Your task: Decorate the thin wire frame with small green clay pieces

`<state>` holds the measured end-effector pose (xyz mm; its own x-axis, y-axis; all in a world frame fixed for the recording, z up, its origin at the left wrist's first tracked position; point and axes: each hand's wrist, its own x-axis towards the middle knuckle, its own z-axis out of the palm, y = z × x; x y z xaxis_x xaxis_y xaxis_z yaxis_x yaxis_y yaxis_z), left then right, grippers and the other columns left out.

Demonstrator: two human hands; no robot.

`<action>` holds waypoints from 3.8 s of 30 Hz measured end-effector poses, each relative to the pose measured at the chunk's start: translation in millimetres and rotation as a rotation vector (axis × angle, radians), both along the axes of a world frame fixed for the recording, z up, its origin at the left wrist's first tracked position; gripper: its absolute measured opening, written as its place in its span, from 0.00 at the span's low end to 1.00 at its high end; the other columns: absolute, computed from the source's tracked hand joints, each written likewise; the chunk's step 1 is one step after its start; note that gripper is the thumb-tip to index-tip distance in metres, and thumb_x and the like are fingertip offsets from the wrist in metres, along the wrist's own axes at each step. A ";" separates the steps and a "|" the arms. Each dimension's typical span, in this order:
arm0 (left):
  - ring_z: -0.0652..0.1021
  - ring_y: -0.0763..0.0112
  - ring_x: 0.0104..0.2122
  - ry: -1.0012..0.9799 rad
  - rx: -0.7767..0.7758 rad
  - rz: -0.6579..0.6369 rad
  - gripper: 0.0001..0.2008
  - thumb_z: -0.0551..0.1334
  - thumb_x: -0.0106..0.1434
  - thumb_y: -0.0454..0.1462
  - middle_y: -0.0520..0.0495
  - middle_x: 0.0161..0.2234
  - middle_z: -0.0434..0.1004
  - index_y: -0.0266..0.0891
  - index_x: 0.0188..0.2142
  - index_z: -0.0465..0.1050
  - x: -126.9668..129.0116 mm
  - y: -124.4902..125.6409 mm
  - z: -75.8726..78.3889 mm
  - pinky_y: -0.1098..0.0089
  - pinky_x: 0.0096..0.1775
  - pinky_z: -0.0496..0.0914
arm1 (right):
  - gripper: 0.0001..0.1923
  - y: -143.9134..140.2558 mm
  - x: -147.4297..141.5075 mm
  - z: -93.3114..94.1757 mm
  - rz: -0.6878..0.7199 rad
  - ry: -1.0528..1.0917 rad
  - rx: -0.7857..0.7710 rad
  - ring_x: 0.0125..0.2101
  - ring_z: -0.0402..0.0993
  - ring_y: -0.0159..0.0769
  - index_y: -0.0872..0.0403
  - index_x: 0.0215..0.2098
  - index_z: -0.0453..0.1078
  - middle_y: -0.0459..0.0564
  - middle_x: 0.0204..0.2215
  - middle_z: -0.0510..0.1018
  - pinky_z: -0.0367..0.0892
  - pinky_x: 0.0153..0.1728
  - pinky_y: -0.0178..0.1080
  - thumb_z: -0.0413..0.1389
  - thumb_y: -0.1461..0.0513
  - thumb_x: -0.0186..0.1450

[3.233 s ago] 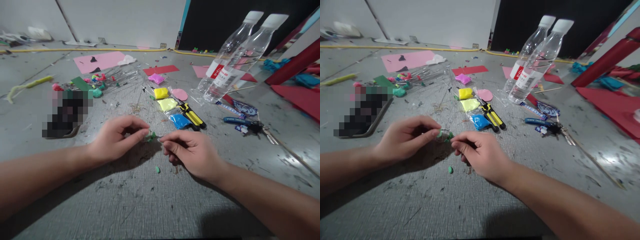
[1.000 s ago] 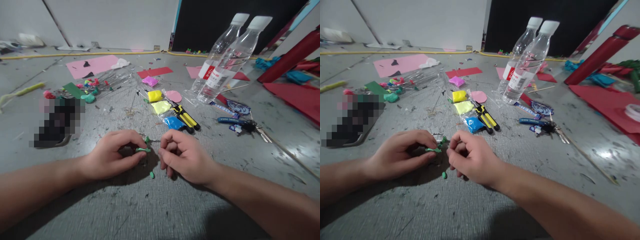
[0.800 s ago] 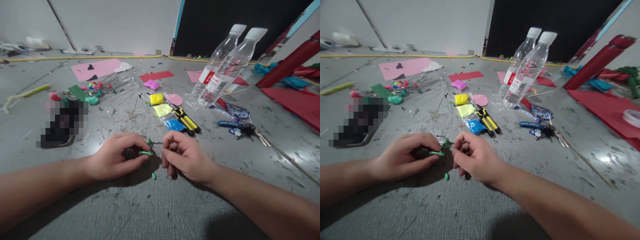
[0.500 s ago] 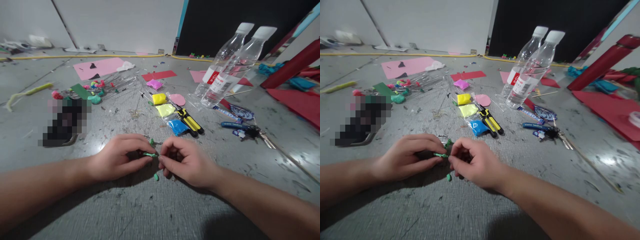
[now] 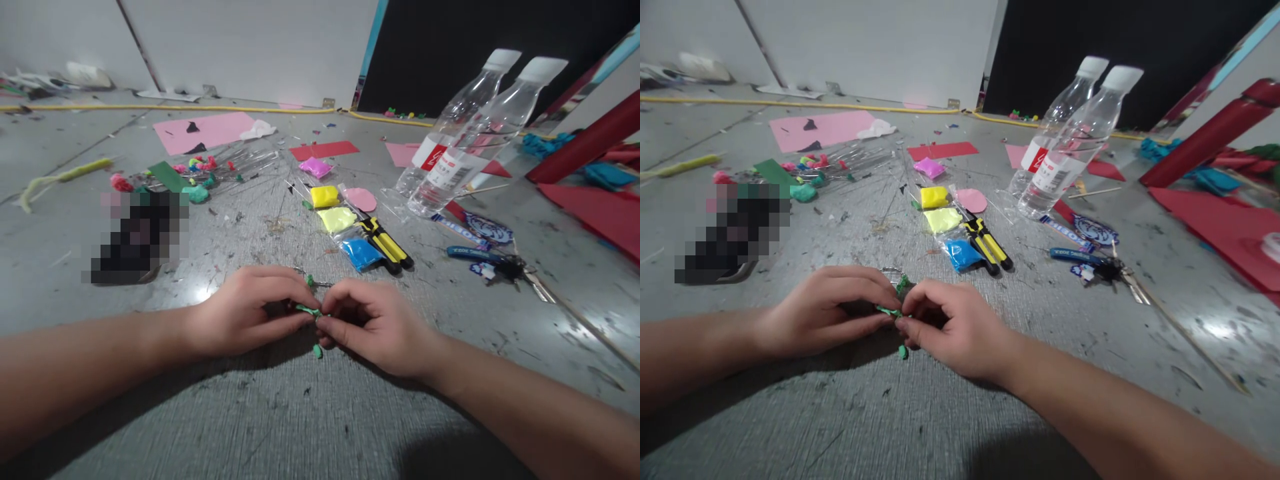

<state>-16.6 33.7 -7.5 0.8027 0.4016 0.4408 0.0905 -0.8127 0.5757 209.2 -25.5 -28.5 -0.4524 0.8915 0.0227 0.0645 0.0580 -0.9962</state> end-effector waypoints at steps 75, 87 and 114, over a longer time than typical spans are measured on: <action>0.81 0.66 0.31 0.064 -0.170 0.298 0.08 0.63 0.67 0.41 0.45 0.33 0.83 0.41 0.39 0.78 -1.6 0.3 -0.5 0.66 0.30 0.75 | 0.12 1.9 0.4 6.4 -0.259 0.114 -0.157 0.28 0.82 0.35 0.53 0.32 0.80 0.49 0.28 0.85 0.79 0.32 0.39 0.73 0.56 0.56; 0.81 0.68 0.32 0.066 -0.094 0.252 0.05 0.62 0.68 0.38 0.47 0.34 0.84 0.42 0.40 0.78 -1.3 -1.6 2.3 0.67 0.33 0.75 | 0.09 4.5 0.0 3.8 -0.233 0.136 -0.101 0.34 0.84 0.36 0.52 0.39 0.81 0.50 0.35 0.87 0.81 0.37 0.41 0.69 0.57 0.63; 0.72 0.70 0.24 0.323 -0.035 0.672 0.09 0.56 0.60 0.38 0.49 0.26 0.76 0.39 0.34 0.74 2.5 1.7 7.4 0.67 0.30 0.63 | 0.18 2.7 0.4 7.4 -0.199 0.006 -0.274 0.23 0.78 0.32 0.54 0.27 0.73 0.47 0.22 0.80 0.72 0.24 0.35 0.71 0.50 0.59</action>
<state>-14.0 35.5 -0.1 0.4670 0.8609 0.2020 0.7303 -0.5043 0.4608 209.6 -22.8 -21.1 -0.2695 0.9356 -0.2280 0.0418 -0.2251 -0.9734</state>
